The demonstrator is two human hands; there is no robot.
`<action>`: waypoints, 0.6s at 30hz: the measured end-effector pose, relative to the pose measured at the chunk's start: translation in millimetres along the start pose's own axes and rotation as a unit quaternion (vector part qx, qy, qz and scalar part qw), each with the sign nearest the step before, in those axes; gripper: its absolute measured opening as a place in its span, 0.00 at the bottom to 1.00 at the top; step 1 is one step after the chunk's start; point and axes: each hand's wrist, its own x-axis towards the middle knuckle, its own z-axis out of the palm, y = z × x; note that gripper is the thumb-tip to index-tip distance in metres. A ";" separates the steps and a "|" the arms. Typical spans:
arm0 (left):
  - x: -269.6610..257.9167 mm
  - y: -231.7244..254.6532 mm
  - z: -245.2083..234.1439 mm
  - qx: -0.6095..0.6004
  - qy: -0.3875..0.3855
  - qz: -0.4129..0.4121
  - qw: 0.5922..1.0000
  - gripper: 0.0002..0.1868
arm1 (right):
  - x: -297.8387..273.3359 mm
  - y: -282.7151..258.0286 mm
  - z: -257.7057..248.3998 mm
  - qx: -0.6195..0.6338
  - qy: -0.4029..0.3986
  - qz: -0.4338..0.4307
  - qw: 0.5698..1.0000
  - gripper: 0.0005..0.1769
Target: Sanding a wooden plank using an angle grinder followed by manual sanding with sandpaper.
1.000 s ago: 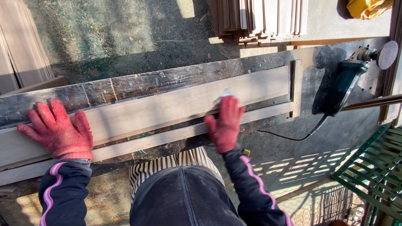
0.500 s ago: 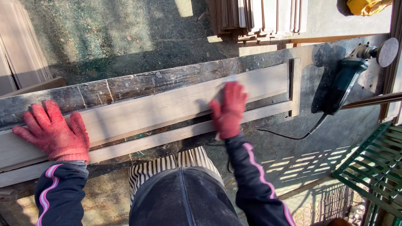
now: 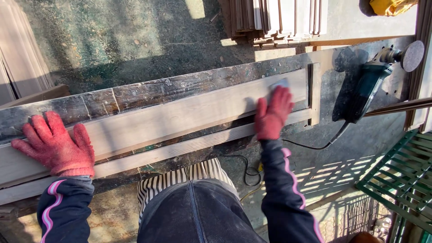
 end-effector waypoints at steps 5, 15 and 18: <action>-1.7 -0.2 -0.1 0.020 -0.007 0.003 1.000 0.32 | -88.2 -64.8 6.9 0.000 -0.048 -0.160 0.986 0.45; -2.7 -2.3 -1.0 0.005 0.000 0.007 1.000 0.30 | -100.0 -74.3 9.3 -0.022 -0.065 -0.092 0.993 0.47; 0.2 -0.1 0.4 0.026 0.007 0.006 1.000 0.26 | -88.7 -46.1 2.7 -0.055 -0.047 -0.155 0.985 0.37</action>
